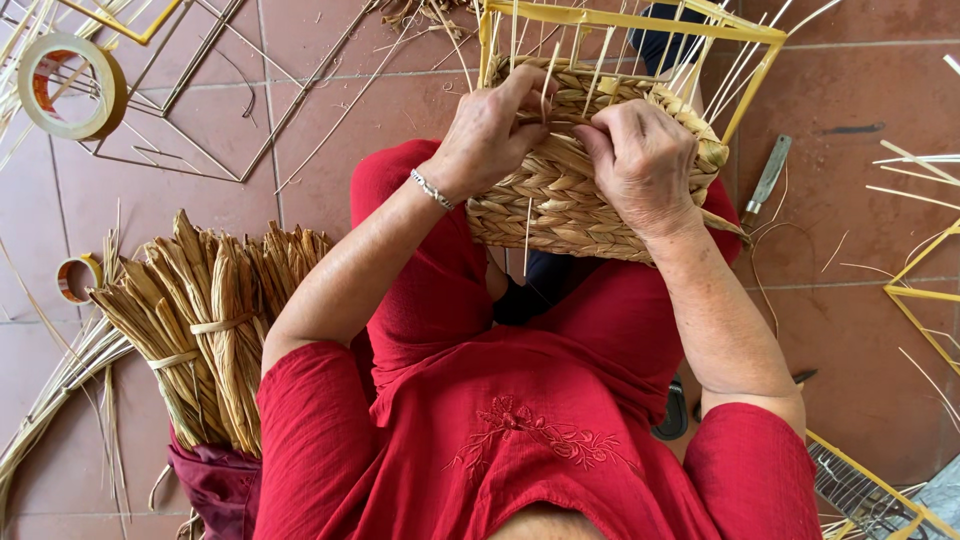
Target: The person weaves a basket using dried palm leaves, interlacing them through a yellow metal frame. They use scissors to trim excess material and continue weaving the sides of the basket.
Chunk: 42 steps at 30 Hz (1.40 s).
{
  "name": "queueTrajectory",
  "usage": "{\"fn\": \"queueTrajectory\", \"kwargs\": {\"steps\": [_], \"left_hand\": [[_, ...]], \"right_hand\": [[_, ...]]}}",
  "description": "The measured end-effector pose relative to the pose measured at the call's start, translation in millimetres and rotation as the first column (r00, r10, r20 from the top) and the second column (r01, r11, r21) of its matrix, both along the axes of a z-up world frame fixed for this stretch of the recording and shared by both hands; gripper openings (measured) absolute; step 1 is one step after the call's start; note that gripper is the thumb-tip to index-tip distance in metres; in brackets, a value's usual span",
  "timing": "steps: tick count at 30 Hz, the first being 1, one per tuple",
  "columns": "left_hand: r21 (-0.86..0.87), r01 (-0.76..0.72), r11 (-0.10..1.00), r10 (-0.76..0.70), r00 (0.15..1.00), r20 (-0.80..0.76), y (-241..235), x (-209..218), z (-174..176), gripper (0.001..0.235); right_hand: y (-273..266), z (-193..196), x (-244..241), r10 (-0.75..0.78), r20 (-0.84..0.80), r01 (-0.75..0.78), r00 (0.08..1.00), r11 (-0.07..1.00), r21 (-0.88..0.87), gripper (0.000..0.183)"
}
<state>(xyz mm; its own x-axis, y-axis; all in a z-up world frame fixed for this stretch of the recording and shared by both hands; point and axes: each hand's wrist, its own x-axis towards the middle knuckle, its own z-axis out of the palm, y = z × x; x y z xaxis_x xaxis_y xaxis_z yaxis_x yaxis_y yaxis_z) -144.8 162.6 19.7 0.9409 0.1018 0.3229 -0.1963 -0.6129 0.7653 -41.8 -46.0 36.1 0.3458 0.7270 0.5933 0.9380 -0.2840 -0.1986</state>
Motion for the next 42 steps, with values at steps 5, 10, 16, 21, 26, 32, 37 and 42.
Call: {"fn": "queueTrajectory", "kwargs": {"steps": [5,10,16,21,26,32,37,42], "left_hand": [[0.009,-0.054,0.998,0.055,0.996,-0.066,-8,-7,6,0.065],[0.045,0.001,0.999,0.004,0.994,-0.107,-2,1,5,0.075],[0.121,-0.079,0.989,0.079,0.997,0.005,-10,5,-10,0.070],[0.045,-0.138,0.989,0.136,0.990,0.034,-11,3,-11,0.048],[0.083,0.021,0.996,-0.033,0.988,0.150,1,-9,1,0.017],[0.217,-0.017,0.976,-0.005,0.995,0.100,-2,4,-9,0.011],[0.216,-0.091,0.972,0.132,0.975,-0.180,1,34,-29,0.007],[0.232,-0.161,0.959,0.215,0.949,-0.230,1,49,-56,0.016]], "right_hand": [[14,-8,7,0.071,0.200,-0.082,0.977,0.995,0.049,0.030],[34,-13,18,0.155,0.198,-0.189,0.968,0.968,0.164,0.028],[20,-9,19,0.016,-0.128,-0.011,0.992,0.999,0.042,0.027],[1,-14,14,0.002,-0.120,-0.005,0.993,1.000,-0.021,0.016],[-1,-19,14,0.030,-0.120,-0.031,0.992,1.000,-0.003,0.028],[10,-34,11,-0.098,0.021,0.099,0.995,0.990,-0.100,0.041],[-6,-31,8,-0.117,-0.111,0.090,0.987,0.970,-0.225,0.036],[-37,-18,16,-0.178,-0.097,0.153,0.979,0.964,-0.218,0.043]]}}
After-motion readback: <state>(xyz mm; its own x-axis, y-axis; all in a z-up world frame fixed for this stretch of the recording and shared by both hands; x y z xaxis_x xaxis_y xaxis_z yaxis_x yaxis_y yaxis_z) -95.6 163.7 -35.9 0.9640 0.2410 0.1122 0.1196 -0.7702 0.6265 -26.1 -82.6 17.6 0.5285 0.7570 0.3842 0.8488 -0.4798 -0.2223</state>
